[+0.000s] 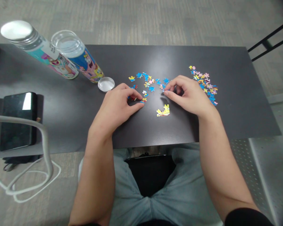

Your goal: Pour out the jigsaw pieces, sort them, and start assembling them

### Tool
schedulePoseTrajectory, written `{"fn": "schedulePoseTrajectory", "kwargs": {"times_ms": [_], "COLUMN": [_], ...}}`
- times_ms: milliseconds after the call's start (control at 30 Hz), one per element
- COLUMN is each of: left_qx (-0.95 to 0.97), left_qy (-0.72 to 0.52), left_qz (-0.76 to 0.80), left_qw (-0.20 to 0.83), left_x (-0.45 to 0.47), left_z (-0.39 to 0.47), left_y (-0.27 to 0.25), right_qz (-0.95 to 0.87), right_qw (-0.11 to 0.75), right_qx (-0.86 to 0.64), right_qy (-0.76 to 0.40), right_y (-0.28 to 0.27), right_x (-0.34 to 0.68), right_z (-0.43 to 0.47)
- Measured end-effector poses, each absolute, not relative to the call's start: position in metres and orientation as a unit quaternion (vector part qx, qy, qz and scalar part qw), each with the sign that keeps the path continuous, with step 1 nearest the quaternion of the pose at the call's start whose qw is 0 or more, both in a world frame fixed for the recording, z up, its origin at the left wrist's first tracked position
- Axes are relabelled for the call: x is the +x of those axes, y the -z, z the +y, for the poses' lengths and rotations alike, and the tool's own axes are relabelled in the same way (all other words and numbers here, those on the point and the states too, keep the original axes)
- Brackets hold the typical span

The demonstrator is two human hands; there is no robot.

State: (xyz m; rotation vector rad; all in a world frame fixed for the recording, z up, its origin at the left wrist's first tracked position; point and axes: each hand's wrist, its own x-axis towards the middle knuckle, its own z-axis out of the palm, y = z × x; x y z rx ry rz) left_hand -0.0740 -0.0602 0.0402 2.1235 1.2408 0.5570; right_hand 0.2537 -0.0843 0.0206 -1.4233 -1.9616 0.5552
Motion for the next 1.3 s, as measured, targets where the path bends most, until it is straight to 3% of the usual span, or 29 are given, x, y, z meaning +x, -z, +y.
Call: {"fn": "schedulePoseTrajectory", "kwargs": {"times_ms": [500, 967, 1300], "left_qx": [0.802, 0.762, 0.733], "left_qy": [-0.21, -0.258, -0.243], "left_qz": [0.483, 0.553, 0.593], "left_qw": [0.283, 0.217, 0.227], "left_x": [-0.066, -0.094, -0.127], "left_z": [-0.06, -0.051, -0.057], "left_y": [-0.041, -0.04, -0.04], "right_qz": [-0.67, -0.702, -0.706], "right_qw": [0.419, 0.285, 0.299], "right_qx": [-0.591, -0.644, -0.63], "right_qy": [-0.162, -0.105, -0.121], "right_y": [0.0, -0.003, 0.005], "right_x": [0.274, 0.284, 0.28], "right_z": [-0.081, -0.074, -0.066]}}
